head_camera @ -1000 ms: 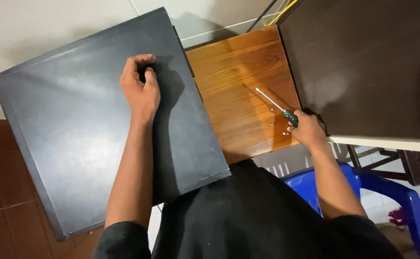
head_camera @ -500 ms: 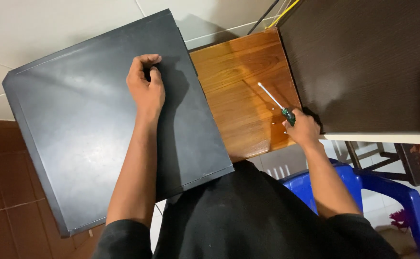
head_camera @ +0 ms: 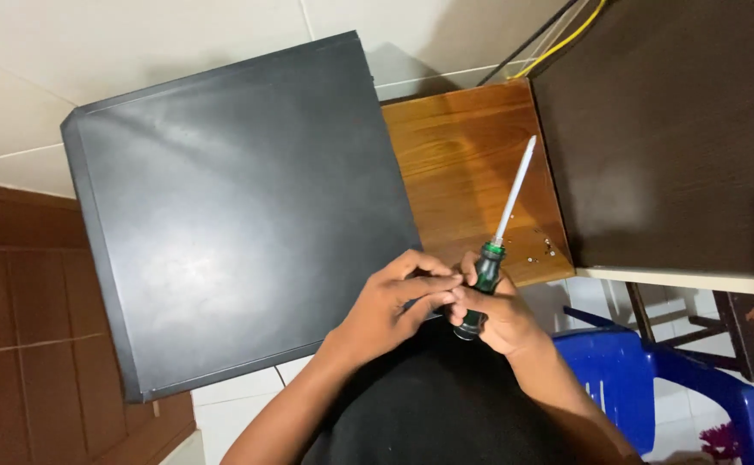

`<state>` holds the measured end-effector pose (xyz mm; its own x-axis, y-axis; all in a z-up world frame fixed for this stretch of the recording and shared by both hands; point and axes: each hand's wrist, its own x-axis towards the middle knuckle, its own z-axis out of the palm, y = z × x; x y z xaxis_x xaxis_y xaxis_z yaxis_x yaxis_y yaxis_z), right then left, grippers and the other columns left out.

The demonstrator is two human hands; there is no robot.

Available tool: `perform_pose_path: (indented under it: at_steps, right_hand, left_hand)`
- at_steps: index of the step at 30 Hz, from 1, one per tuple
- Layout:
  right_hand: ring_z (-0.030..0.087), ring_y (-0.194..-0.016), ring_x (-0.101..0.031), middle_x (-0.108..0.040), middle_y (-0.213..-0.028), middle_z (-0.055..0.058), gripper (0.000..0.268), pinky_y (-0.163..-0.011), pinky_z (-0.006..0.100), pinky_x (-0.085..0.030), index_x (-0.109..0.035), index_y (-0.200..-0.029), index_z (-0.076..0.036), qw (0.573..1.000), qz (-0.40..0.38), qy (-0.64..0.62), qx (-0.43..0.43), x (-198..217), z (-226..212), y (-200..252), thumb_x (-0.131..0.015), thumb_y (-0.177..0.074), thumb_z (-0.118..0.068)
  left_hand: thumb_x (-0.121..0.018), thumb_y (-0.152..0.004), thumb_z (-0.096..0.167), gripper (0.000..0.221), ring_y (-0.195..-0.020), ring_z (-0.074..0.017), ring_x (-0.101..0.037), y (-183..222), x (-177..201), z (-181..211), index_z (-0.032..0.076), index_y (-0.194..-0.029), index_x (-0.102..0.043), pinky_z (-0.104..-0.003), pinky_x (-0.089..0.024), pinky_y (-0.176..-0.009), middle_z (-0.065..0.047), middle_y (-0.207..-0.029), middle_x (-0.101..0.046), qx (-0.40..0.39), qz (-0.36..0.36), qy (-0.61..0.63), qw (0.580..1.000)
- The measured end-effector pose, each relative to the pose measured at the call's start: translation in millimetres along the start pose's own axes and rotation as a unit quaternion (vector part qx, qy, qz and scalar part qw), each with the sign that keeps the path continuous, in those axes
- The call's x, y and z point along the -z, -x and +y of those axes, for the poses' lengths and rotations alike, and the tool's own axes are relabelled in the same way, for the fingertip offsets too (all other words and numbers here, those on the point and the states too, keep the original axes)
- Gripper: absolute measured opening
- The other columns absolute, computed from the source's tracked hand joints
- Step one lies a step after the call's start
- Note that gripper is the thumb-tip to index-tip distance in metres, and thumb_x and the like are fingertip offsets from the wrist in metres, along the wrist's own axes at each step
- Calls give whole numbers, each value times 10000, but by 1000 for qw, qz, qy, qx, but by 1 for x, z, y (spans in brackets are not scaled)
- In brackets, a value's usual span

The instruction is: The person places a side panel onto a computer case and uses a screwdriver to secure it with screws.

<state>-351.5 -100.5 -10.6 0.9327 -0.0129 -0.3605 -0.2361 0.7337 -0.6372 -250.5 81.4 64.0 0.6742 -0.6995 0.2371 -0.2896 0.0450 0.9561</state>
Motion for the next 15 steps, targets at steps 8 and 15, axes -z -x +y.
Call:
perform_pose_path:
  at_steps: [8,15]
  right_hand:
    - [230,-748,-696,-736,-867,156,312,-661,371,-583,-697,-1144,-31,893,7,446,68,-19,-54,35,-666,-942,-268]
    - [177,-962,-715,-786,-1045,-22,414,-796,330,-553,-735,-1195,-161,643,-45,752,140,-35,-69,54,-643,-911,-447]
  left_hand:
    - [-884,-792,86,135,-847,-254,-786,36,31,-17,55,-893,-801,-361,-608,-787,-80,-893,-807,57,173,44,982]
    - [-856,-808,43,129,-853,-223,-722,51,51,-6,68,-838,-732,-267,-603,-783,-75,-848,-744,11,188,34,981]
